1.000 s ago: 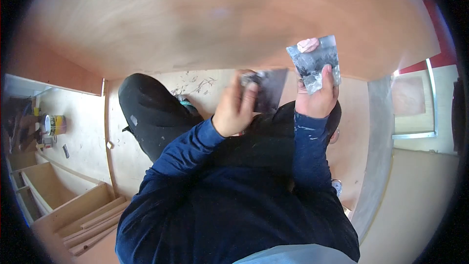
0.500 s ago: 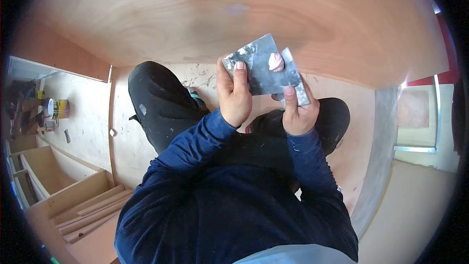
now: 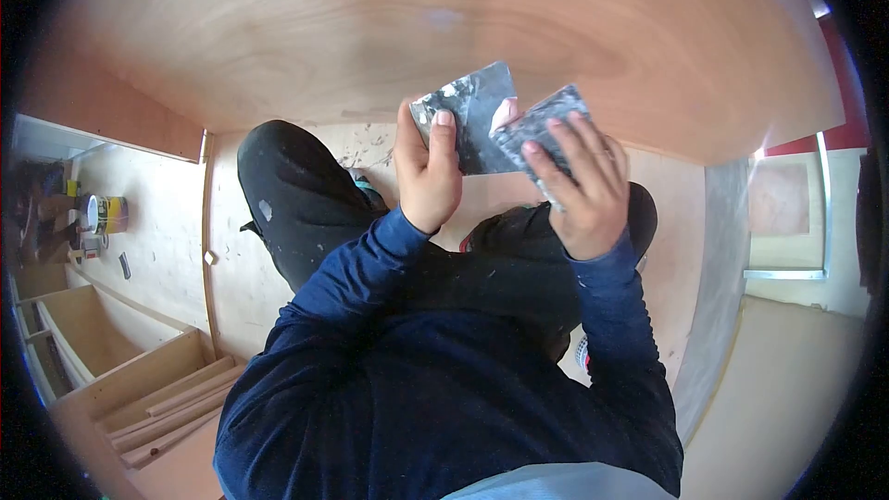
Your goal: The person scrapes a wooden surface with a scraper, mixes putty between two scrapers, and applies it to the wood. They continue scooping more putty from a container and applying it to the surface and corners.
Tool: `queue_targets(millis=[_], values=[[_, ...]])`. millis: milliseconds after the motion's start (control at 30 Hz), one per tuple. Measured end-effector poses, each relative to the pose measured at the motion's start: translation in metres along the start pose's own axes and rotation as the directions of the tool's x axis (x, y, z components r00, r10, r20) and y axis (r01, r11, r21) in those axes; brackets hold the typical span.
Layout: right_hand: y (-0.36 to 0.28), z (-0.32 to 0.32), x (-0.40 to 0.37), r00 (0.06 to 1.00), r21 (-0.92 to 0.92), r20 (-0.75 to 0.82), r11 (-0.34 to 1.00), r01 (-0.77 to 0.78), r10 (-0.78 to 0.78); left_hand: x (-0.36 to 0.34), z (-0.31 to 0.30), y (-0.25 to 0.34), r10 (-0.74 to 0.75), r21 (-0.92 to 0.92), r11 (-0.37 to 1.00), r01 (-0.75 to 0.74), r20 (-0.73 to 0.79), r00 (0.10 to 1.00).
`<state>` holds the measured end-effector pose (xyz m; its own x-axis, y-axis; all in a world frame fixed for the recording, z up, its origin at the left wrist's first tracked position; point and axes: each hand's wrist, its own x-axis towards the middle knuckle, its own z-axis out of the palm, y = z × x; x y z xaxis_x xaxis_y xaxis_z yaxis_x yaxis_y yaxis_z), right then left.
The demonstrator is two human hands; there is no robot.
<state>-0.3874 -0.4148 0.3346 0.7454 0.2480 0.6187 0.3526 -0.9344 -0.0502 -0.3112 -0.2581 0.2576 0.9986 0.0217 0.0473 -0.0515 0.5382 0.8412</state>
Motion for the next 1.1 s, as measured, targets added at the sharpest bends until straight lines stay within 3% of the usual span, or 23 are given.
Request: queue_targets(millis=[67,100,167,200,267,300,333,367,400,433,600,667,700,733,767,800,833,867,967,1000,1033,1100], values=[[-0.002,0.003,0.003,0.991,-0.036,0.133,0.999,0.026,-0.021,0.001,0.008,-0.004,0.158,-0.082,0.983,-0.164,-0.07,0.985],[-0.004,-0.002,0.008,0.997,0.0,0.071,1.0,0.025,-0.024,0.001,0.007,-0.002,0.162,-0.082,0.982,-0.168,-0.078,0.984],[-0.001,0.006,0.008,1.0,0.015,0.019,1.0,0.016,-0.016,-0.001,0.003,0.008,0.207,0.152,0.966,-0.207,0.018,0.978],[0.003,0.012,0.009,0.999,0.02,-0.041,1.0,0.012,-0.011,-0.001,0.003,0.006,0.204,0.153,0.967,-0.205,0.022,0.979],[0.007,0.013,0.009,1.0,0.07,-0.009,0.998,-0.005,0.006,-0.003,0.005,0.002,0.233,0.22,0.949,-0.224,-0.015,0.972],[0.006,0.007,0.01,1.0,0.121,0.007,0.992,-0.022,0.021,-0.003,0.003,0.004,0.119,0.217,0.97,-0.112,-0.019,0.993],[0.004,0.003,0.009,0.999,0.175,0.028,0.983,-0.047,0.043,-0.002,0.004,0.009,0.12,0.22,0.969,-0.112,-0.023,0.993],[-0.001,0.007,0.004,0.998,0.179,0.029,0.982,-0.053,0.049,0.0,0.006,0.017,-0.087,0.006,0.996,0.087,-0.004,0.996],[-0.005,0.016,-0.001,0.995,0.327,0.006,0.94,-0.098,0.102,0.002,0.006,0.022,-0.275,-0.203,0.938,0.281,0.056,0.96],[-0.009,0.022,-0.002,0.988,0.467,-0.01,0.875,-0.131,0.153,0.003,0.005,0.023,-0.347,-0.291,0.89,0.35,0.063,0.936],[-0.015,0.028,0.002,0.986,0.51,-0.037,0.852,-0.121,0.162,0.004,-0.001,0.009,-0.205,-0.252,0.942,0.22,0.087,0.975],[-0.012,0.024,0.006,0.988,0.421,-0.038,0.899,-0.118,0.147,0.004,0.0,0.01,-0.172,-0.237,0.952,0.195,0.116,0.978],[-0.001,0.021,-0.01,0.985,0.239,0.061,0.955,-0.173,0.163,0.003,0.002,0.011,-0.186,-0.285,0.936,0.206,0.097,0.978],[0.006,0.021,-0.024,0.985,0.237,0.056,0.956,-0.172,0.164,0.0,0.007,0.013,-0.2,-0.333,0.918,0.214,0.076,0.977],[0.012,0.024,-0.039,0.912,0.58,0.095,0.722,-0.377,0.399,-0.004,0.02,0.017,-0.198,-0.34,0.923,0.181,-0.015,0.98],[0.019,0.023,-0.052,0.789,0.815,0.224,0.333,-0.474,0.572,-0.009,0.023,0.011,-0.195,-0.339,0.924,0.178,-0.017,0.981],[0.027,0.019,-0.061,0.819,0.669,0.099,0.571,-0.475,0.565,-0.011,0.024,0.004,-0.05,-0.196,0.98,0.036,-0.065,0.997],[0.031,0.018,-0.067,0.821,0.673,0.104,0.568,-0.473,0.561,-0.013,0.025,-0.003,0.096,-0.041,0.994,-0.1,-0.092,0.991],[0.023,0.03,-0.074,0.607,0.886,0.278,0.046,-0.462,0.745,-0.008,0.023,-0.006,0.222,0.11,0.971,-0.215,-0.064,0.973],[0.025,0.033,-0.073,0.871,0.389,0.072,0.79,-0.473,0.486,-0.008,0.022,-0.006,0.276,0.2,0.945,-0.26,-0.059,0.959],[0.019,0.044,-0.074,0.841,0.412,0.075,0.752,-0.515,0.535,-0.009,0.025,-0.007,0.273,0.2,0.945,-0.258,-0.055,0.96],[0.004,0.064,-0.066,0.778,0.546,0.088,0.623,-0.56,0.622,-0.012,0.029,-0.012,0.502,0.341,0.825,-0.45,-0.077,0.862]])
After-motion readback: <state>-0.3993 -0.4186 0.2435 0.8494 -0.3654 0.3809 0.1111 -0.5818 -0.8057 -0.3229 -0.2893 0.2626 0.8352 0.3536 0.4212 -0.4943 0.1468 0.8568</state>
